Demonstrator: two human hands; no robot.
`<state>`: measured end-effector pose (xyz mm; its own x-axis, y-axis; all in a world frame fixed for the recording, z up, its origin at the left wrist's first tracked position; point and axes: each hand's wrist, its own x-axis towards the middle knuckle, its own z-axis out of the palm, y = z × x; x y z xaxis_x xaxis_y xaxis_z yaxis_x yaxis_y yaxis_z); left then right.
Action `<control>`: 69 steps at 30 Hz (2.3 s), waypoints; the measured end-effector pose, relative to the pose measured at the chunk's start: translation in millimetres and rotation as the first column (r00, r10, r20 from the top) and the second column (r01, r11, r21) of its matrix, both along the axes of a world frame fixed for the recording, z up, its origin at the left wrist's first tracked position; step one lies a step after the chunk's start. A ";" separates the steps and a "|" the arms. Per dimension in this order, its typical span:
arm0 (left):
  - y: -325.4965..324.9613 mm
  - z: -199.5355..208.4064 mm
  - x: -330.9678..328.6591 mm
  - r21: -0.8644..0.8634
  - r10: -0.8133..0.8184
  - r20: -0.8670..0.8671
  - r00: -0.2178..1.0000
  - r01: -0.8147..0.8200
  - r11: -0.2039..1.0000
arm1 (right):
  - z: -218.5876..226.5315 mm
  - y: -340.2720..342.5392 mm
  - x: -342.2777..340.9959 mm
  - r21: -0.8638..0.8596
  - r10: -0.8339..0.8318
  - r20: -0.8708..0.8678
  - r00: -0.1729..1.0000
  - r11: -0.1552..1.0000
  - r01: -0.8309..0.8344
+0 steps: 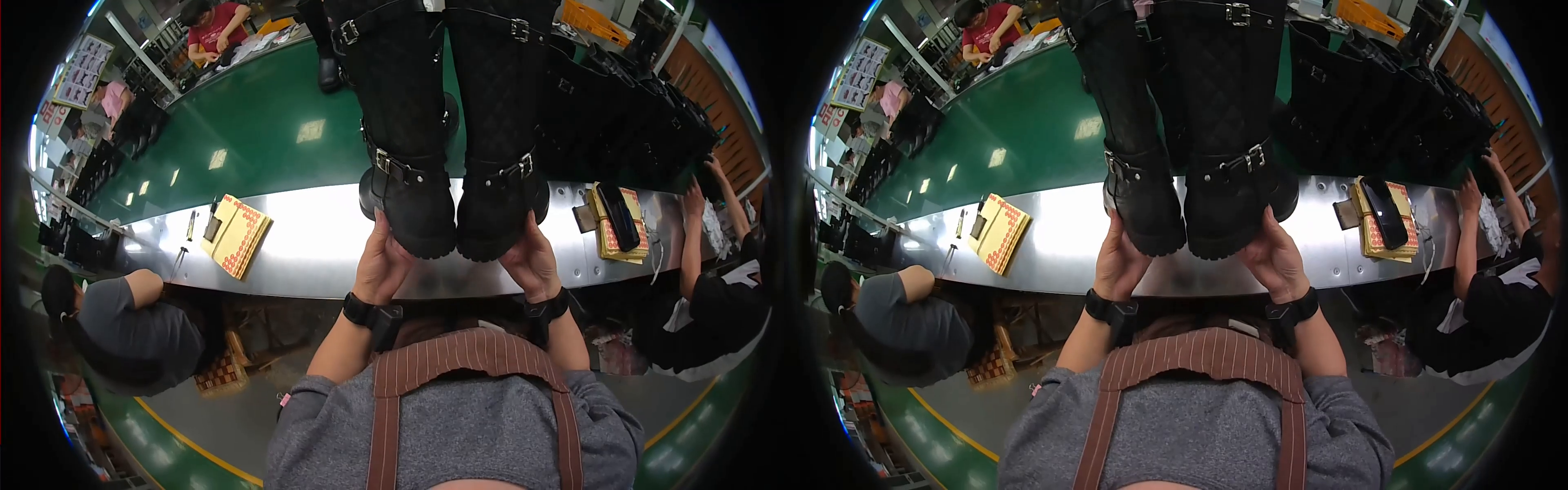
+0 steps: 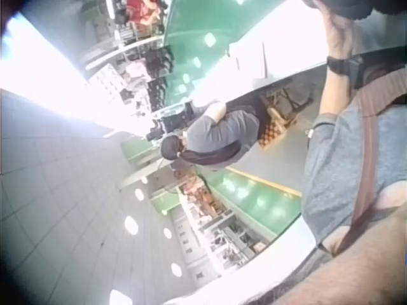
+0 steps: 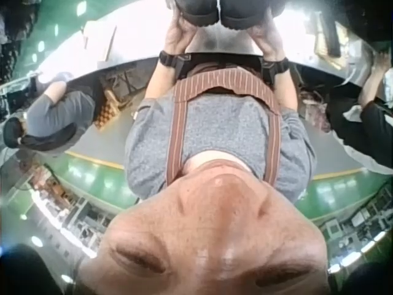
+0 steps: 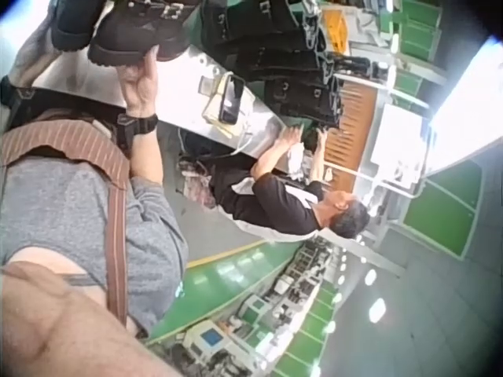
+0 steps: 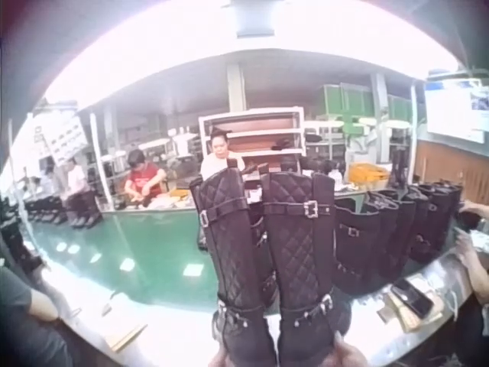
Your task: Inspecting and cleaning black leather boots at a quality control station in a factory.
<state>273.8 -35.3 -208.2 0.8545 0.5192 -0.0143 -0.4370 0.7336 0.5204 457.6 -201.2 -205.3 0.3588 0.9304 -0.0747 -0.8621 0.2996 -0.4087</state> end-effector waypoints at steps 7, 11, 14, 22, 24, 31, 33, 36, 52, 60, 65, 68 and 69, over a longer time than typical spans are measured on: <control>0.3 0.0 -0.3 -0.030 0.140 -0.030 0.990 -0.141 0.990 | 10.6 9.2 -12.8 -0.110 -0.101 0.045 0.994 0.988 0.105; 1.8 6.5 2.9 -0.034 0.189 -0.040 0.981 -0.190 0.981 | 10.1 13.3 -9.0 -0.128 -0.133 0.088 0.987 0.981 0.144; 4.9 5.6 3.4 -0.061 0.203 -0.021 0.979 -0.204 0.977 | 15.2 17.4 -10.3 -0.135 -0.144 0.115 0.983 0.978 0.159; 0.2 -5.2 5.6 0.047 0.193 -0.029 0.981 -0.191 0.980 | -8.6 8.5 -7.8 -0.061 -0.150 0.141 0.978 0.985 0.160; -1.2 -8.6 -1.1 -0.004 0.186 -0.002 0.982 -0.186 0.982 | -14.3 5.8 -11.6 -0.082 -0.163 0.174 0.971 0.980 0.180; 4.0 -11.5 3.2 -0.027 0.160 0.003 0.987 -0.160 0.987 | -16.8 7.6 -5.1 -0.093 -0.188 0.236 0.953 0.972 0.215; 5.2 -11.0 4.7 -0.029 0.159 0.003 0.987 -0.159 0.987 | -15.2 8.1 -3.8 -0.088 -0.190 0.223 0.956 0.973 0.214; 7.2 -14.2 5.6 -0.017 0.154 -0.014 0.988 -0.154 0.988 | -10.0 10.3 0.1 -0.071 -0.152 0.215 0.965 0.983 0.171; -24.5 -3.3 42.3 -0.079 -0.333 0.126 0.934 0.344 0.936 | 66.5 -19.1 51.0 -0.032 0.069 0.985 0.158 0.973 -0.229; 31.4 7.9 38.8 0.542 -0.075 -0.287 0.955 0.227 0.809 | 66.0 -34.6 40.3 -0.293 0.265 0.940 0.215 0.950 0.108; 5.4 52.1 63.9 0.866 -0.005 0.041 0.999 -0.034 0.499 | 37.3 -5.2 19.3 0.090 0.018 0.964 -0.264 0.916 0.390; -3.0 41.3 78.6 0.875 0.157 -0.010 0.988 -0.067 0.479 | 57.1 -16.1 26.5 -0.086 0.137 0.980 -0.142 0.945 0.314; -1.2 39.4 82.3 0.838 0.149 -0.087 0.985 -0.009 0.545 | 67.2 -21.5 28.9 -0.022 0.064 0.989 -0.135 0.958 0.287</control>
<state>356.0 -36.5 -168.9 0.8347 0.4224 0.3534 -0.3471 -0.0947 0.9330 486.5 -222.7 -138.0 0.2898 0.8928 0.3449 0.5902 0.1170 -0.7987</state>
